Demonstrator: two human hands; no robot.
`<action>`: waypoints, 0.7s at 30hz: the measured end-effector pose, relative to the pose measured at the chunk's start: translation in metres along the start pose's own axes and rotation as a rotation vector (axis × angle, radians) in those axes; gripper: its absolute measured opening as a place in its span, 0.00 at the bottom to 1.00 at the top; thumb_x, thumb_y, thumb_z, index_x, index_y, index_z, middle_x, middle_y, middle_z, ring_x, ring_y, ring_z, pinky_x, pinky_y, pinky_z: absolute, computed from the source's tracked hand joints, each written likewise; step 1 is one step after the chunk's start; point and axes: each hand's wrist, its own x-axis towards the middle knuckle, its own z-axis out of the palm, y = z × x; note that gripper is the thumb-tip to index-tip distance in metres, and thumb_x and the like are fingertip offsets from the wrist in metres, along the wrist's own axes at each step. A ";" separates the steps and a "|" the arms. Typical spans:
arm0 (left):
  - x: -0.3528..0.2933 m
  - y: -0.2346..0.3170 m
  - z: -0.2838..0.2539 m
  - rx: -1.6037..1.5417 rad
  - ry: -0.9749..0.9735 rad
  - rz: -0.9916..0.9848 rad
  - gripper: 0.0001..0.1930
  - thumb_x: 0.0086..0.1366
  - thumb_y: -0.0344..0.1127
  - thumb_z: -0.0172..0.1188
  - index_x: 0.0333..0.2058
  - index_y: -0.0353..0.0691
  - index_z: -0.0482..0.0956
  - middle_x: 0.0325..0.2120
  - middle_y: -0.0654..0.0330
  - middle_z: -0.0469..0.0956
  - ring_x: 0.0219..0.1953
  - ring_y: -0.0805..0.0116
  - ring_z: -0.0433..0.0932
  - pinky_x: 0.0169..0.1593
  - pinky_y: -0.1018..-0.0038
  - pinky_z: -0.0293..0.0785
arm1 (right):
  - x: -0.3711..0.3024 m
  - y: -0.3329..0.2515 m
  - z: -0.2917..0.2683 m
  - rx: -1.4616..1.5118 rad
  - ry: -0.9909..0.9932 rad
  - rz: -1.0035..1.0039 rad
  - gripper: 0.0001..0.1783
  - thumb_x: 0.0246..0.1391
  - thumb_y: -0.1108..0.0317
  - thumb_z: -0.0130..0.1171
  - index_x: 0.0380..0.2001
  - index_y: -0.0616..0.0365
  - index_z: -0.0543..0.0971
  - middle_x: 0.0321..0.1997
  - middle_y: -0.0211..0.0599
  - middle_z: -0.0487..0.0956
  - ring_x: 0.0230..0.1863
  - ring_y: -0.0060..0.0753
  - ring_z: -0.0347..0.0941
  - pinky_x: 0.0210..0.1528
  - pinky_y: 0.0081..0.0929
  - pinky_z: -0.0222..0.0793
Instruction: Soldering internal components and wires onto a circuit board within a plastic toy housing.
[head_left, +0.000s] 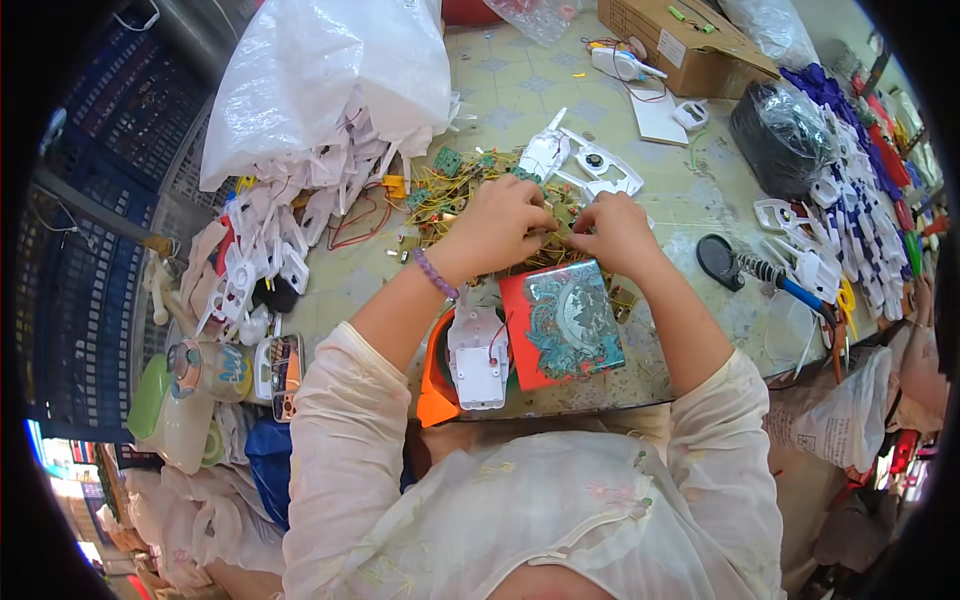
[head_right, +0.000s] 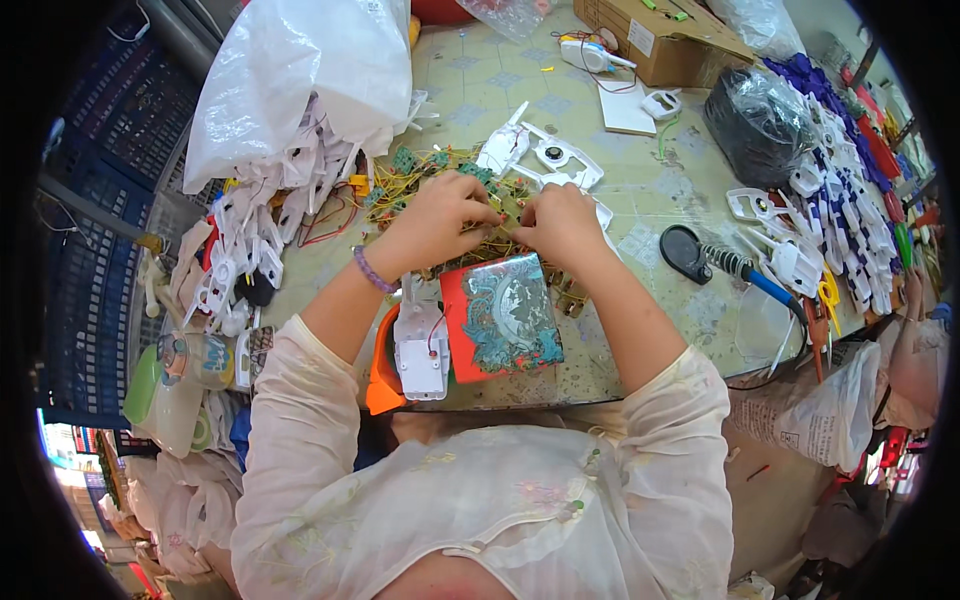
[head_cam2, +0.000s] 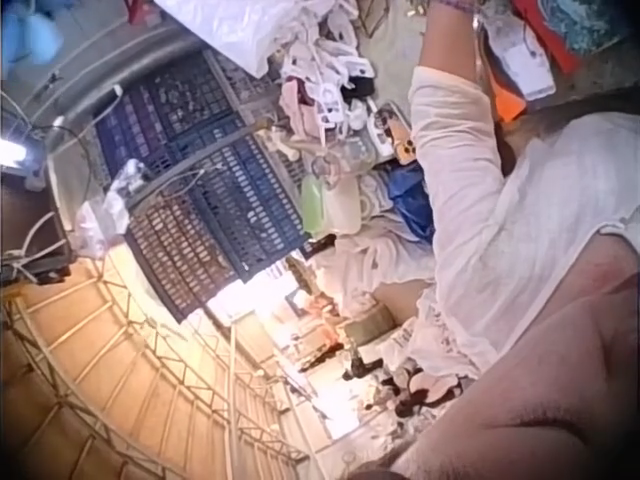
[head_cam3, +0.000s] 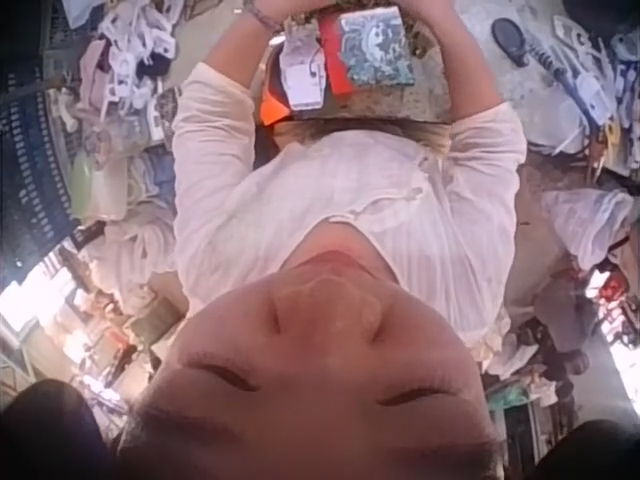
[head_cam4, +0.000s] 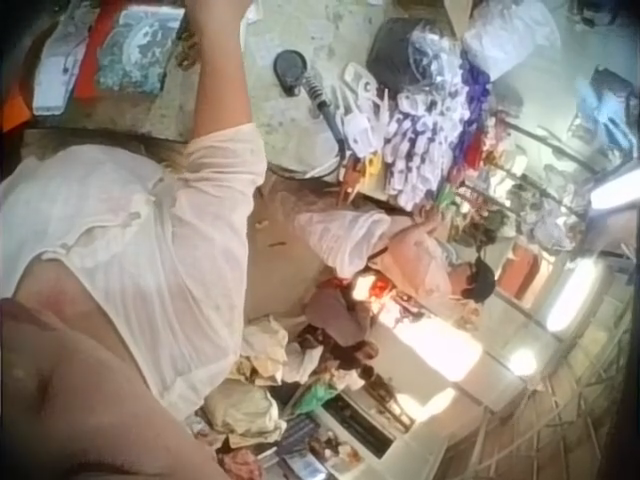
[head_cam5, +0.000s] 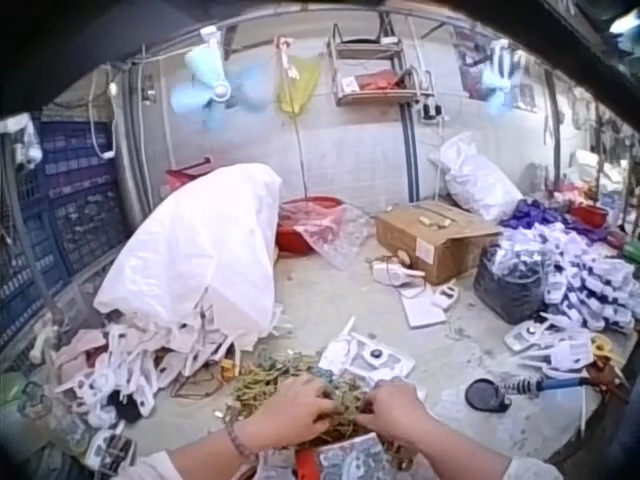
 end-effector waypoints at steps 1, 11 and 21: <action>0.000 0.000 0.002 0.023 -0.009 -0.003 0.04 0.49 0.34 0.63 0.26 0.46 0.82 0.30 0.62 0.74 0.39 0.59 0.72 0.44 0.64 0.68 | 0.002 0.003 0.001 -0.002 -0.002 0.003 0.14 0.39 0.58 0.68 0.25 0.56 0.83 0.31 0.41 0.78 0.39 0.42 0.73 0.42 0.35 0.68; -0.005 0.018 -0.033 -0.528 0.297 -0.416 0.20 0.53 0.33 0.60 0.46 0.37 0.74 0.43 0.56 0.75 0.48 0.61 0.73 0.51 0.69 0.68 | -0.014 -0.017 -0.043 1.011 0.300 0.134 0.12 0.49 0.63 0.67 0.28 0.62 0.80 0.27 0.29 0.77 0.31 0.18 0.69 0.35 0.18 0.63; -0.002 0.038 -0.063 -1.328 0.321 -0.535 0.24 0.59 0.36 0.65 0.52 0.33 0.71 0.43 0.56 0.76 0.47 0.70 0.74 0.49 0.71 0.70 | -0.036 -0.051 -0.039 1.329 0.132 0.044 0.09 0.51 0.67 0.65 0.29 0.62 0.79 0.28 0.28 0.78 0.31 0.14 0.70 0.34 0.16 0.65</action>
